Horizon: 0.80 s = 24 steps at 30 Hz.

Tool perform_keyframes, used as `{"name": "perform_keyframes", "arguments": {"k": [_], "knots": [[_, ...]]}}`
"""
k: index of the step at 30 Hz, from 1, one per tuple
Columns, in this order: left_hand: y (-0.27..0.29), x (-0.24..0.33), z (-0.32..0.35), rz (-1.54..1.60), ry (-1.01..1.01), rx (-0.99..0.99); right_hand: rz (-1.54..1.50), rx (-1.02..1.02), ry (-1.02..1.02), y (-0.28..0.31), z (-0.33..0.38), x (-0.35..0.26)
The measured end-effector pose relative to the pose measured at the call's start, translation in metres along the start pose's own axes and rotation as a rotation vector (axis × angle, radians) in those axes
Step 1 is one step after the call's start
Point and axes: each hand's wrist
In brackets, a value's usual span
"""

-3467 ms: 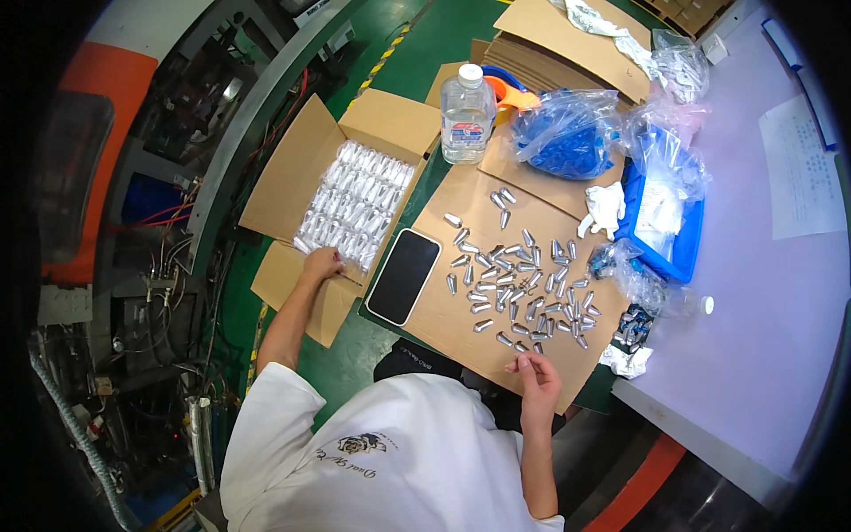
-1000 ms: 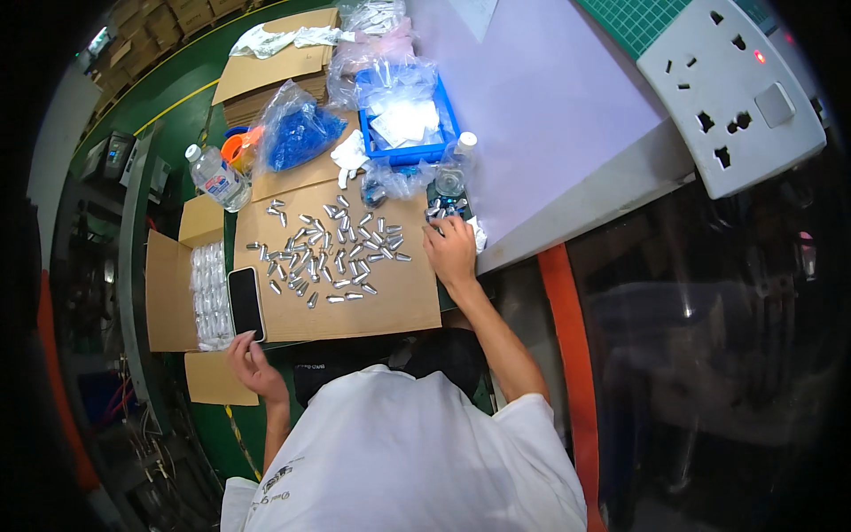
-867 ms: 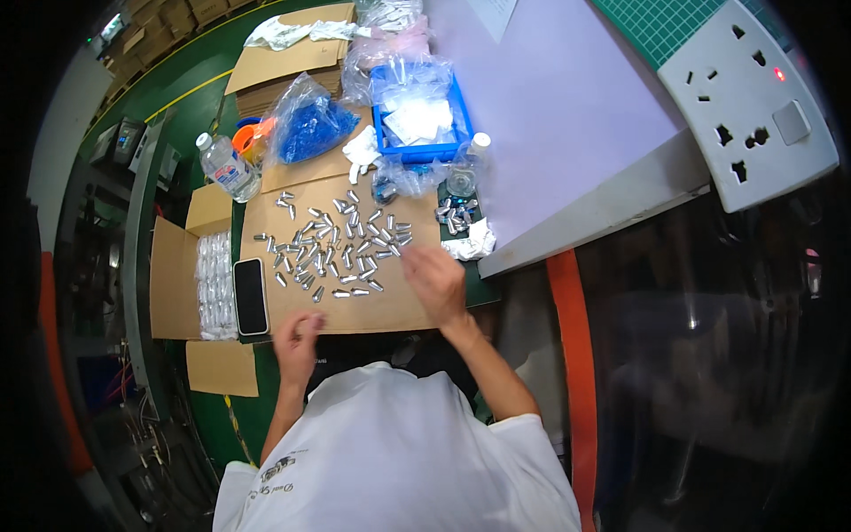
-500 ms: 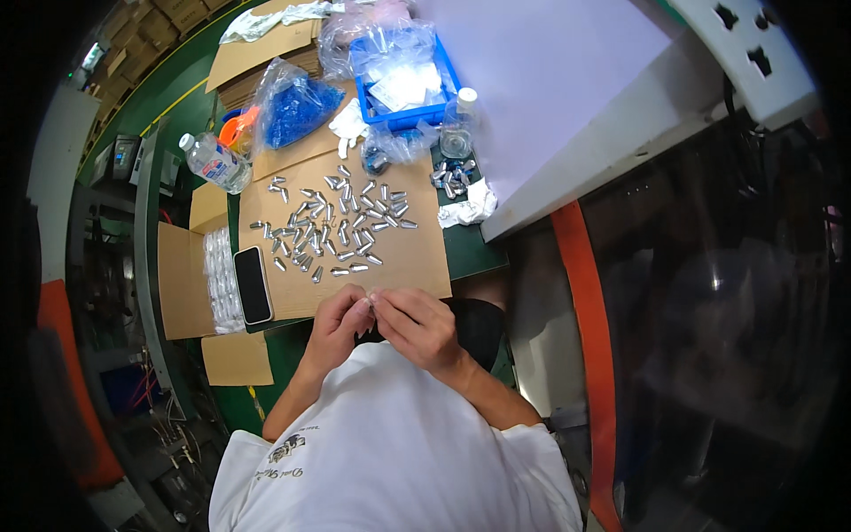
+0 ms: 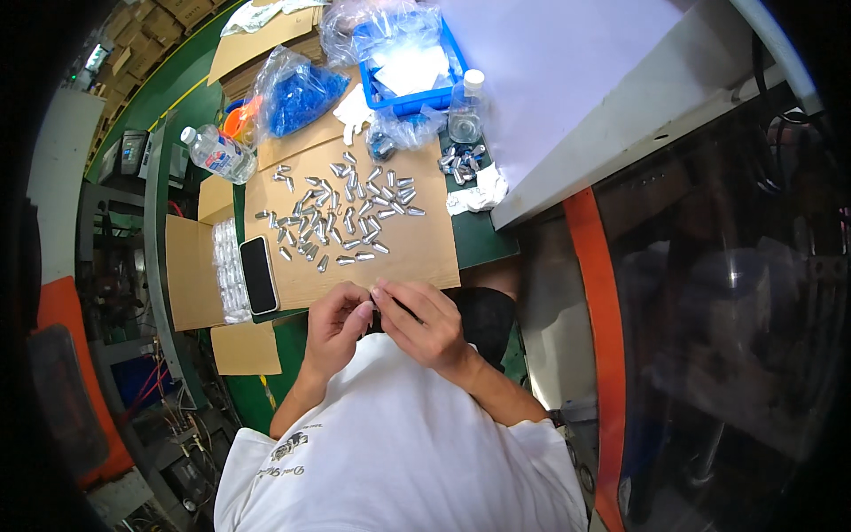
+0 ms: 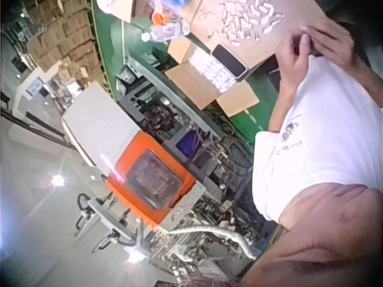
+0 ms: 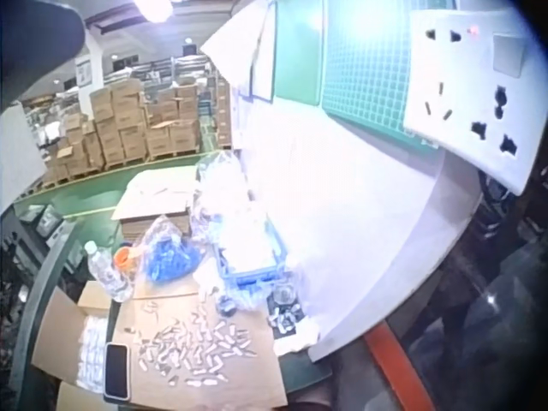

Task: Inspecting small white plastic components at a workbench and retrieving parts from an industrial injection molding machine.

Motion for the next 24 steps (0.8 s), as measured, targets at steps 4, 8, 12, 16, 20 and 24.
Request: {"name": "perform_keyframes", "arguments": {"k": [4, 8, 12, 16, 20, 24], "knots": [[-0.0003, 0.0051, -0.0021, -0.040, 0.014, -0.037, 0.088, 0.006, 0.016, 0.0017, 0.0050, 0.0031], [0.0001, 0.0078, -0.0032, -0.037, 0.028, -0.035, 0.115, -0.015, 0.027, 0.0046, 0.0047, 0.0016], [0.0029, 0.0117, -0.0029, -0.074, 0.018, -0.046, 0.126, -0.004, 0.039, 0.0043, 0.0057, 0.0039], [0.0013, 0.0107, -0.0033, -0.104, 0.011, -0.033, 0.124, -0.015, 0.042, 0.0041, 0.0050, 0.0023], [0.0019, 0.0057, -0.0035, -0.077, 0.070, -0.032, 0.159, 0.008, 0.056, 0.0006, 0.0074, 0.0039], [0.0032, 0.0021, -0.0026, -0.017, 0.025, -0.047, 0.056, 0.018, -0.023, -0.0018, 0.0072, 0.0011]]}}
Point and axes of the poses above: each hand's wrist, its own z-axis away from the middle knuckle, its own y-axis out of the back of the hand, x = y × z, and after that the axes turned 6 degrees about -y, right-handed
